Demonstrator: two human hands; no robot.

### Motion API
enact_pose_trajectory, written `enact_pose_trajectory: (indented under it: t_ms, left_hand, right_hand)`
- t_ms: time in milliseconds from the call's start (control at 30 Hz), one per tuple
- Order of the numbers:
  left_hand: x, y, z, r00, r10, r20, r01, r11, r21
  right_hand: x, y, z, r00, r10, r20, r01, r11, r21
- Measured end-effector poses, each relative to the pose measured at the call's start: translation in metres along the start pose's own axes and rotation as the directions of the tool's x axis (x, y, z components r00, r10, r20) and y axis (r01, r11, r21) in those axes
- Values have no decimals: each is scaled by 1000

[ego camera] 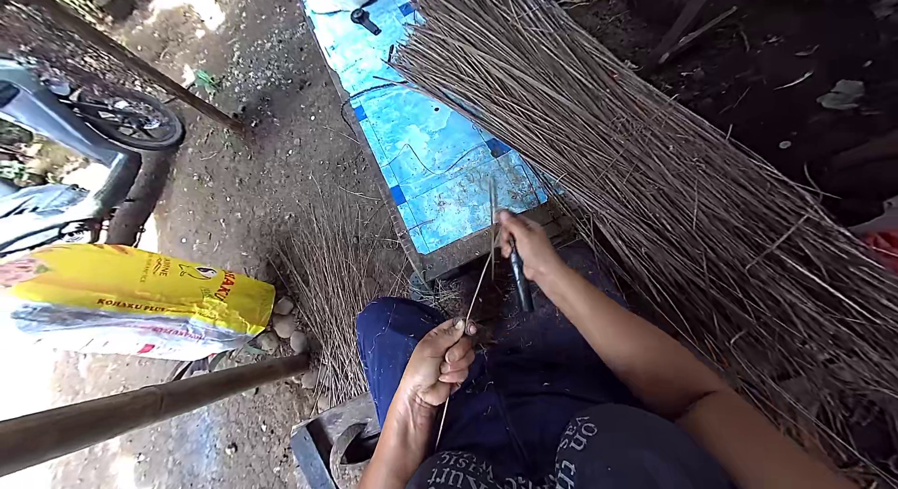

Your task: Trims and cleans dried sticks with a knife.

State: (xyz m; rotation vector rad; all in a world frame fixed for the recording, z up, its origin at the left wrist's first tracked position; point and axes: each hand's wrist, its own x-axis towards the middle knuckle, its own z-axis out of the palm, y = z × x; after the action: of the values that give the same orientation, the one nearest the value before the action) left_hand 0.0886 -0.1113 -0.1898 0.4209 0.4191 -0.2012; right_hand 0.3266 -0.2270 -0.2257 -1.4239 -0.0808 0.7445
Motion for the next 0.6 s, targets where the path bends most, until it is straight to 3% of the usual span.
enact_pose_trajectory:
  t_ms: [100, 167, 267, 367, 433, 500, 567, 600]
  left_hand:
    - [-4, -3, -3, 989, 89, -120, -70, 986, 152]
    - [0, -7, -1, 950, 190, -246, -94, 931, 352]
    - [10, -9, 8, 891, 322, -318, -70, 792, 607]
    - [6, -7, 8, 887, 386, -254, -82, 672, 736]
    - [-4, -6, 9, 901, 368, -230, -89, 675, 732]
    - [-10, -5, 8, 902, 350, -253, -74, 703, 708]
    - [-12, -3, 3, 905, 312, -289, -38, 736, 676]
    - [-11, -2, 1, 915, 275, -295, -17, 757, 653]
  right_hand:
    - [-9, -7, -12, 999, 20, -33, -19, 999, 51]
    - [-37, -4, -1, 986, 62, 155, -58, 998, -26]
    - [-73, 3, 22, 887, 173, 429, -116, 981, -155]
    - [-50, -9, 16, 932, 187, 309, -161, 981, -108]
    - [-16, -10, -11, 983, 156, 97, -159, 987, 22]
    - [7, -15, -39, 989, 138, -59, -129, 982, 135]
    - [1, -22, -47, 994, 101, -33, -94, 978, 188]
    - [-9, -24, -43, 995, 77, 63, -87, 981, 175]
